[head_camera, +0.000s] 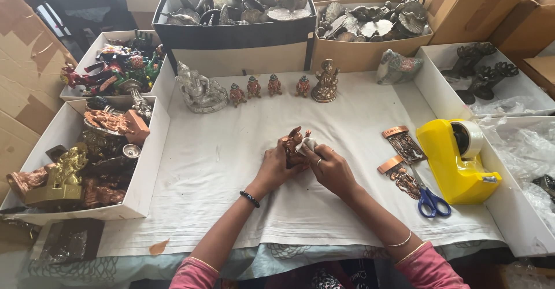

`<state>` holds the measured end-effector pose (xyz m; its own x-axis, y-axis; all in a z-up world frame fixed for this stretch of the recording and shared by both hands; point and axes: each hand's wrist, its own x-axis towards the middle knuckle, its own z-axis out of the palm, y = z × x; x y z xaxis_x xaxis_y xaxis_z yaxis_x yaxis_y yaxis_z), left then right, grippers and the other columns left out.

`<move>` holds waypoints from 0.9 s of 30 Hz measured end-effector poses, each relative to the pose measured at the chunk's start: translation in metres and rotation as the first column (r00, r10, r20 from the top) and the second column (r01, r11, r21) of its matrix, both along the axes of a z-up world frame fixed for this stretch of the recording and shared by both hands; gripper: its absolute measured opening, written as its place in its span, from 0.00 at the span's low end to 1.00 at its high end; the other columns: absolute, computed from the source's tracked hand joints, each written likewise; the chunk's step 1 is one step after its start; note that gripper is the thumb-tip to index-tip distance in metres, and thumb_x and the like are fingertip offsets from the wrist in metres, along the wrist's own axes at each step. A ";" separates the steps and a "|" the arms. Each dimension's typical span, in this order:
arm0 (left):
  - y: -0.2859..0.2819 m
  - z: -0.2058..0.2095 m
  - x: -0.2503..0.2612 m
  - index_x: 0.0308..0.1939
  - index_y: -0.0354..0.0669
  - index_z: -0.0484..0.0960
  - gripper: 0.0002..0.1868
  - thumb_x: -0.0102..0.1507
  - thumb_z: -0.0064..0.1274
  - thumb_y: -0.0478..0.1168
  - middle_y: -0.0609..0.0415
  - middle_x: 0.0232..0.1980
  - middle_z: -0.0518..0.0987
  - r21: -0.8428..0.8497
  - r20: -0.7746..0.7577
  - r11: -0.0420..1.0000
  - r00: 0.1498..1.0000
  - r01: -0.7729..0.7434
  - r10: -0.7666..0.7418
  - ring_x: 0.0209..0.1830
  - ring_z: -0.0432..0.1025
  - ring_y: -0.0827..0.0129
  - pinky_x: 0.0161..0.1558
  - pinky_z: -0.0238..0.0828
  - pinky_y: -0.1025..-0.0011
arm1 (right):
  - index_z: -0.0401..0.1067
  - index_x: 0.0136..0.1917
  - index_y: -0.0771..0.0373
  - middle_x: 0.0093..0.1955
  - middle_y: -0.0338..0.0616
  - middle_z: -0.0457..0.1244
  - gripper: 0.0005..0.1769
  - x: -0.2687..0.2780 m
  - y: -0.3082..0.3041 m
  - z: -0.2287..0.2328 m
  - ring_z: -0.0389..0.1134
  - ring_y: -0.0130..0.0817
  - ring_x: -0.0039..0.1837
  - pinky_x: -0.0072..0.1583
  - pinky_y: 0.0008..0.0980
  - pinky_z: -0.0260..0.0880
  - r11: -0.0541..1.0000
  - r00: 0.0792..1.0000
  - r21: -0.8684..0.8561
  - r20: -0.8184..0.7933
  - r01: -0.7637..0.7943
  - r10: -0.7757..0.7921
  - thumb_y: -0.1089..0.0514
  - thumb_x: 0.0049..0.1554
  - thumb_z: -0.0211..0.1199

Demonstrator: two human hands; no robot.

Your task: Polishing and cleaning various decorative figurines using a small white cloth.

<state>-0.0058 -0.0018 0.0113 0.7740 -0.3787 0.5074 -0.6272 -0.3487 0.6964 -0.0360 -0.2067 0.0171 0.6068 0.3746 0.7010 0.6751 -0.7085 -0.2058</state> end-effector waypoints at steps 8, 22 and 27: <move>0.000 -0.018 0.008 0.64 0.41 0.58 0.42 0.57 0.72 0.44 0.49 0.51 0.86 0.085 -0.073 0.995 0.996 -0.047 0.054 0.47 0.83 0.58 0.52 0.80 0.63 | 0.75 0.69 0.54 0.50 0.43 0.65 0.31 -0.005 0.011 0.014 0.70 0.38 0.44 0.46 0.38 0.74 0.996 0.990 -0.091 0.138 -0.017 0.029 0.64 0.52 0.65; -0.011 0.091 -0.071 0.72 0.48 0.60 0.34 0.74 0.50 0.64 0.42 0.75 0.60 -0.375 0.061 0.927 0.998 0.023 0.000 0.76 0.60 0.53 0.74 0.65 0.56 | 0.79 0.58 0.53 0.43 0.42 0.66 0.22 0.012 -0.012 0.004 0.70 0.43 0.39 0.41 0.40 0.72 0.987 0.986 0.021 -0.054 0.159 -0.157 0.63 0.50 0.63; -0.031 0.208 -0.187 0.74 0.52 0.70 0.40 0.76 0.21 0.74 0.53 0.78 0.61 -0.250 -0.003 0.441 0.455 0.862 -0.890 0.79 0.53 0.72 0.81 0.45 0.68 | 0.79 0.56 0.56 0.44 0.43 0.67 0.17 0.005 -0.008 0.006 0.71 0.45 0.41 0.42 0.43 0.72 0.984 0.968 0.034 -0.188 0.177 -0.167 0.63 0.53 0.63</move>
<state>-0.1924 -0.0326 0.2189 0.1398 -0.8000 0.5835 -0.4298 0.4819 0.7636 -0.0312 -0.2142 0.0236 0.7791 0.2207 0.5868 0.4914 -0.7962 -0.3530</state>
